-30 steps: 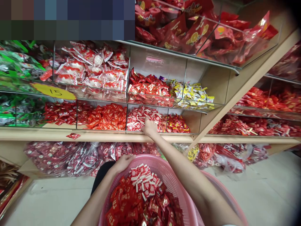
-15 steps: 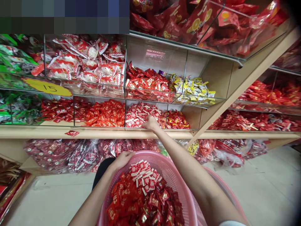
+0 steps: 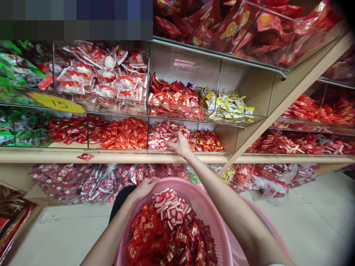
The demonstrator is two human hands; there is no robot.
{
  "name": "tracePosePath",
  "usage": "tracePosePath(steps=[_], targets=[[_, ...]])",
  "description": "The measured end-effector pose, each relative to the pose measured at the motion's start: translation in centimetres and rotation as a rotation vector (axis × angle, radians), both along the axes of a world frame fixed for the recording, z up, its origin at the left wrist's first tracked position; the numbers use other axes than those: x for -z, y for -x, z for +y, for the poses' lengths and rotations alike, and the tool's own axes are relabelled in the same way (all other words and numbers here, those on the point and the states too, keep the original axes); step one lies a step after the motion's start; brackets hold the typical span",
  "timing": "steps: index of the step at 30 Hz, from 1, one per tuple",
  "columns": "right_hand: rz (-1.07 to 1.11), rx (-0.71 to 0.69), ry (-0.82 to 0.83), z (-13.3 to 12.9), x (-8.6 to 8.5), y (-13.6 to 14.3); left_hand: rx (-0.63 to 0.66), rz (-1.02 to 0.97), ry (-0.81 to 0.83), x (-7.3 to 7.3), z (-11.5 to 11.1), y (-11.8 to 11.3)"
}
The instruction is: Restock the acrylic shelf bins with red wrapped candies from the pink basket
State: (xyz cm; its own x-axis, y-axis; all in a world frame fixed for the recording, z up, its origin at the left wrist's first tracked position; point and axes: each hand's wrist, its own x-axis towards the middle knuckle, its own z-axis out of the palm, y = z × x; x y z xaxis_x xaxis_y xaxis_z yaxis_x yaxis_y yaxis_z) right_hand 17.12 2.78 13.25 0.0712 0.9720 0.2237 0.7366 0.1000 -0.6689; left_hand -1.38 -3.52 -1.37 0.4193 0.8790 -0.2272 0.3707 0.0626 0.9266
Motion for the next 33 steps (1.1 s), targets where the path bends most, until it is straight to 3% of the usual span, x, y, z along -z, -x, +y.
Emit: tracePosePath(steps=[3,6,10,12,15,18,21,24,27,30,33], targets=[[0.040,-0.099,-0.218,-3.6,-0.9,-0.5,-0.005,0.008,-0.003,0.4,0.1,0.1],[-0.030,-0.263,-0.263,-8.5,0.0,-1.1,0.001,0.001,-0.014,0.6,0.3,0.1],[-0.229,-0.436,-0.016,-13.7,4.9,-1.9,0.016,-0.038,0.017,0.5,0.2,-0.1],[-0.295,-0.493,0.072,-15.0,8.0,-2.1,-0.001,-0.034,0.016,0.4,0.1,-0.2],[-0.425,-0.551,0.074,-15.8,12.1,-1.9,-0.028,0.002,-0.017,0.5,0.1,-0.2],[-0.522,-0.601,0.006,-15.9,14.5,-1.1,-0.032,0.026,-0.056,0.7,0.2,-0.1],[-0.571,-0.639,-0.037,-15.9,15.6,-0.3,-0.045,0.041,-0.075,0.9,0.2,-0.1],[-0.637,-0.657,-0.039,-16.0,15.6,0.1,-0.048,0.035,-0.067,1.0,0.3,-0.1],[-0.635,-0.675,-0.038,-15.8,14.0,0.2,-0.018,0.022,-0.045,1.1,0.3,-0.1],[-0.515,-0.638,-0.076,-14.6,10.5,0.3,0.017,-0.021,-0.049,0.9,0.4,-0.1],[-0.381,-0.503,-0.200,-11.9,6.0,0.3,0.042,-0.070,-0.039,0.6,0.4,-0.1]])
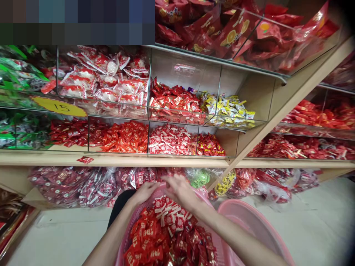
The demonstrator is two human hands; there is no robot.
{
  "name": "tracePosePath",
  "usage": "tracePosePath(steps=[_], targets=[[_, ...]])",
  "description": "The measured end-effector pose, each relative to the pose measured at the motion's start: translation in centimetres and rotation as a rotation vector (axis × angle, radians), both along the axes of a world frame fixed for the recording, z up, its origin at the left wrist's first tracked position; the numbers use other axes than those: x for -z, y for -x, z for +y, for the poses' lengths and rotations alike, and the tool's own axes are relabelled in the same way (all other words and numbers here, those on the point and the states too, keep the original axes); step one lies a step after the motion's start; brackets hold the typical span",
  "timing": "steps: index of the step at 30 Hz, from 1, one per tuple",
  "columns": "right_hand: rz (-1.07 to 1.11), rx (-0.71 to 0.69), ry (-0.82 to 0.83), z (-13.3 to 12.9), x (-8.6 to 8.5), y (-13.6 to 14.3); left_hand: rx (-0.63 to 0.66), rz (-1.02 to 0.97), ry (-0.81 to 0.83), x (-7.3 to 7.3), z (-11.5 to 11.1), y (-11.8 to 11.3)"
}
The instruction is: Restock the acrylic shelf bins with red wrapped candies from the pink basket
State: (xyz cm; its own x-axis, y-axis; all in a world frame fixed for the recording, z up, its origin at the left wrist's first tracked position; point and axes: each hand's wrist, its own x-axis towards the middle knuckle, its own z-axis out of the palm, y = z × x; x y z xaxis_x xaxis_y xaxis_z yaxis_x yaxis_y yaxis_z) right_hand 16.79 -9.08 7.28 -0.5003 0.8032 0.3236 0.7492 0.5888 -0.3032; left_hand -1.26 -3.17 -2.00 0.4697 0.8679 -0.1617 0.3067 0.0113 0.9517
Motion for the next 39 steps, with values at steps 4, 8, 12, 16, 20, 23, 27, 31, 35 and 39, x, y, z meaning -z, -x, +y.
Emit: tracePosePath(steps=[4,8,12,16,20,23,27,31,35,39], targets=[[0.195,0.142,-0.144,5.3,-4.6,-0.3,-0.007,0.011,0.026,-0.3,-0.2,0.0],[0.293,0.169,-0.098,10.1,-5.9,-0.2,-0.012,0.036,0.017,-0.3,-0.2,0.1],[0.275,0.075,-0.004,12.8,-5.4,0.7,-0.009,0.057,0.010,-0.1,-0.2,0.1],[0.207,0.101,0.042,13.7,-5.0,1.6,-0.020,0.055,-0.008,0.1,-0.1,0.1],[0.197,0.147,0.031,13.9,-4.7,1.8,-0.006,0.043,0.009,0.1,-0.2,0.2],[0.273,0.170,-0.023,14.0,-4.5,1.6,-0.001,0.036,0.003,0.0,-0.1,0.2],[0.559,0.132,-0.075,13.2,-5.6,0.9,-0.016,0.059,0.009,-0.1,-0.1,0.2],[0.848,0.113,-0.078,9.4,-7.5,-0.3,-0.032,0.044,0.007,-0.1,-0.1,0.2],[0.861,0.090,0.130,3.1,-5.7,-1.8,-0.052,0.073,0.016,0.1,0.0,0.2],[0.803,0.107,0.450,-2.0,0.7,-3.1,-0.046,0.081,0.030,0.1,-0.1,0.0]])
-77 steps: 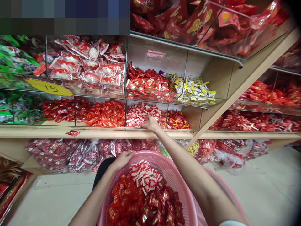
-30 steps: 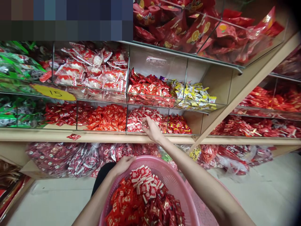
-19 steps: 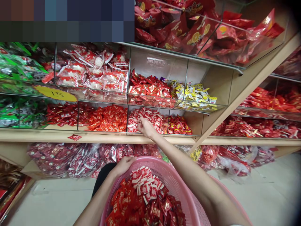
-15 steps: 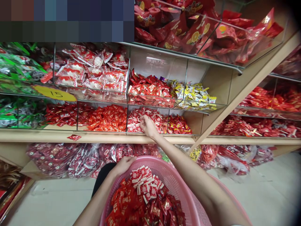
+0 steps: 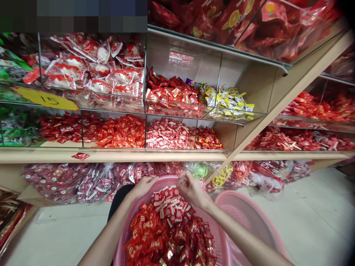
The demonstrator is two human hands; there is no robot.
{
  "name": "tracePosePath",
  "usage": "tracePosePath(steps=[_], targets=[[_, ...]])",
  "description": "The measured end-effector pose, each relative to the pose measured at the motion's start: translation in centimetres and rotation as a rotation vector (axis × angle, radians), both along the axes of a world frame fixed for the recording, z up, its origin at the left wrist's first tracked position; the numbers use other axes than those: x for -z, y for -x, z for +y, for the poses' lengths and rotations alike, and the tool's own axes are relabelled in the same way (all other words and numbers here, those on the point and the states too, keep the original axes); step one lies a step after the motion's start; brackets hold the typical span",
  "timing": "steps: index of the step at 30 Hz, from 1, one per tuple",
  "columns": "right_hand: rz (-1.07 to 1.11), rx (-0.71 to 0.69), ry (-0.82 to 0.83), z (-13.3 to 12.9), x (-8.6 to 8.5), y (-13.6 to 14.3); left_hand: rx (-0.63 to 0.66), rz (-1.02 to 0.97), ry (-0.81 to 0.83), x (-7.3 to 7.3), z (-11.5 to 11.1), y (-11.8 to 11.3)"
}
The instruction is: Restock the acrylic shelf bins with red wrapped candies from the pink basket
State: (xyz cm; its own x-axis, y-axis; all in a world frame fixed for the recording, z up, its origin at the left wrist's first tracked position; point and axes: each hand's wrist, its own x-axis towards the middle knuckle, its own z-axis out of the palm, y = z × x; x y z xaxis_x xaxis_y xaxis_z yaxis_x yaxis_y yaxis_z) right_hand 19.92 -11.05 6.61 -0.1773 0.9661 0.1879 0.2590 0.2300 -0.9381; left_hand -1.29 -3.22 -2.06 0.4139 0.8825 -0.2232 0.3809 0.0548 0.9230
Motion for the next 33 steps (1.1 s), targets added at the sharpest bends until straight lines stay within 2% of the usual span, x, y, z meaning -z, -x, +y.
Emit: tracePosePath(steps=[3,6,13,16,18,20,24,26,28,30,33], targets=[[0.034,0.001,0.199,-1.5,4.7,-0.9,0.011,-0.018,-0.011,-0.2,-0.1,-0.1],[0.002,0.049,0.272,-1.7,7.3,-1.6,0.000,-0.016,-0.009,-0.3,-0.2,0.0],[-0.130,0.104,0.343,-1.7,8.9,-1.0,-0.026,0.002,0.003,-0.5,-0.3,0.0],[-0.362,0.116,0.204,-1.8,9.1,-1.0,-0.036,0.014,0.009,-0.7,-0.3,-0.1],[-0.487,0.122,0.084,-1.6,8.3,-1.1,-0.027,0.010,0.003,-0.8,-0.3,-0.1],[-0.514,0.122,0.019,-1.0,6.4,-0.9,-0.007,-0.013,-0.007,-0.8,-0.3,-0.1],[-0.452,0.125,-0.109,1.6,0.4,0.0,0.017,-0.034,-0.012,-0.5,-0.1,-0.1],[-0.450,0.135,-0.221,3.7,-2.8,0.3,0.021,-0.035,-0.011,-0.2,0.0,0.0],[-0.480,0.139,-0.334,6.4,-5.2,0.2,0.025,-0.035,-0.017,0.1,0.1,0.1],[-0.545,0.146,-0.391,9.3,-6.5,-0.3,0.019,-0.022,-0.028,0.1,0.1,0.2],[-0.677,0.046,-0.371,13.2,-7.0,-1.5,0.013,-0.018,-0.029,-0.1,-0.1,0.2]])
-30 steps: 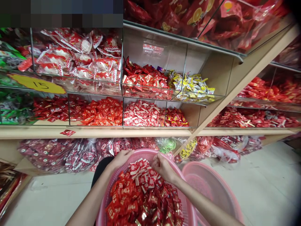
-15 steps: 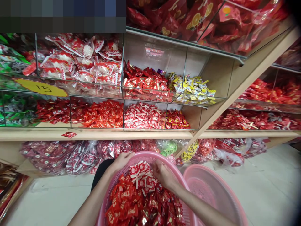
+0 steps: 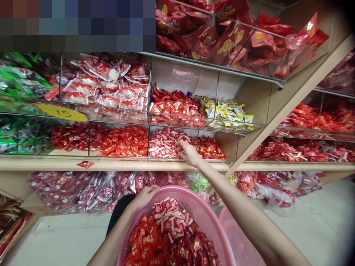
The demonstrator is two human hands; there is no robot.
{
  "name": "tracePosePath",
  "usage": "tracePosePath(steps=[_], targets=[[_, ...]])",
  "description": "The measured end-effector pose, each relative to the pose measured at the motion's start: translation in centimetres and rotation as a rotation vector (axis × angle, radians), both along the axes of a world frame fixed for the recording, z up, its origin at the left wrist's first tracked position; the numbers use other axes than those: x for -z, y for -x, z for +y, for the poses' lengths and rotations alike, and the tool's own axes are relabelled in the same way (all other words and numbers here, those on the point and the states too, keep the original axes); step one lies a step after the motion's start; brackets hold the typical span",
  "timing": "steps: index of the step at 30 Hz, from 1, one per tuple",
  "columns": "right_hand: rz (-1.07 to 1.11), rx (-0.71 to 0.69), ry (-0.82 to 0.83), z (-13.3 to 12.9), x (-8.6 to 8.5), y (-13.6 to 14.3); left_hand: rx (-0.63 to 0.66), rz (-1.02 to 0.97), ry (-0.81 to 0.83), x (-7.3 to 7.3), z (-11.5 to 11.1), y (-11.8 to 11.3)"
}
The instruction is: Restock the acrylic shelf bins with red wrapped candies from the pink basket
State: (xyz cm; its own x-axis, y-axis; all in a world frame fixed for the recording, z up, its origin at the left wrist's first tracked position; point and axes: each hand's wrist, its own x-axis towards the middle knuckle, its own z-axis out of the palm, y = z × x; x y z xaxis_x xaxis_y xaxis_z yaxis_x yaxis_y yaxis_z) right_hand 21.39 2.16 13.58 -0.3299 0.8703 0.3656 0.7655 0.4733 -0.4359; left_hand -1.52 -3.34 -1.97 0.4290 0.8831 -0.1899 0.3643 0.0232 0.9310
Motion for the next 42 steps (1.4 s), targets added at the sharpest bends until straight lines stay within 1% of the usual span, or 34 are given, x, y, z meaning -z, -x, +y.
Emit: tracePosePath(steps=[2,4,8,11,15,19,24,26,28,30,32,34,36,37,39,42], targets=[[-0.095,-0.085,0.093,1.8,0.3,-0.6,0.005,-0.008,0.013,-0.1,-0.1,0.0],[-0.148,-0.133,0.172,3.0,0.7,-0.8,-0.002,-0.005,0.017,-0.2,-0.2,0.0],[-0.174,-0.130,0.207,4.0,0.9,-0.4,-0.039,0.013,0.019,0.1,-0.2,-0.1],[-0.202,-0.114,0.197,4.1,0.6,0.1,-0.035,0.020,0.031,0.1,-0.1,-0.1],[-0.255,-0.073,0.180,3.6,0.0,0.7,-0.042,0.023,0.026,-0.1,-0.1,-0.1],[-0.230,-0.036,0.196,3.2,-0.1,1.0,-0.036,-0.008,0.038,-0.3,-0.3,-0.2],[-0.235,-0.065,0.200,3.3,0.3,1.1,-0.013,-0.013,0.029,-0.1,-0.2,-0.1],[-0.219,-0.074,0.201,3.4,0.2,1.1,-0.011,-0.007,0.026,-0.1,-0.1,0.0],[-0.191,-0.062,0.175,3.1,-0.3,0.8,-0.021,0.012,0.035,-0.2,0.0,0.0],[-0.145,-0.056,0.113,2.1,-1.1,0.4,-0.029,0.023,0.047,-0.3,0.0,0.0],[-0.069,-0.059,0.030,0.3,-1.9,0.0,-0.029,0.016,0.063,-0.4,0.0,0.0],[0.022,-0.061,-0.017,-2.4,-2.1,-0.4,-0.023,-0.001,0.074,-0.4,0.0,0.0],[0.089,-0.037,-0.002,-5.6,-1.1,-0.5,-0.011,-0.015,0.075,-0.3,0.0,-0.1],[0.103,-0.015,0.024,-7.2,-0.2,-0.5,-0.007,-0.013,0.073,-0.2,0.1,-0.1],[0.060,0.038,0.106,-10.1,2.5,-0.4,-0.008,-0.002,0.057,0.0,0.2,-0.1],[-0.060,0.164,0.158,-13.2,7.4,0.0,-0.014,0.017,0.024,0.3,0.2,-0.2]])
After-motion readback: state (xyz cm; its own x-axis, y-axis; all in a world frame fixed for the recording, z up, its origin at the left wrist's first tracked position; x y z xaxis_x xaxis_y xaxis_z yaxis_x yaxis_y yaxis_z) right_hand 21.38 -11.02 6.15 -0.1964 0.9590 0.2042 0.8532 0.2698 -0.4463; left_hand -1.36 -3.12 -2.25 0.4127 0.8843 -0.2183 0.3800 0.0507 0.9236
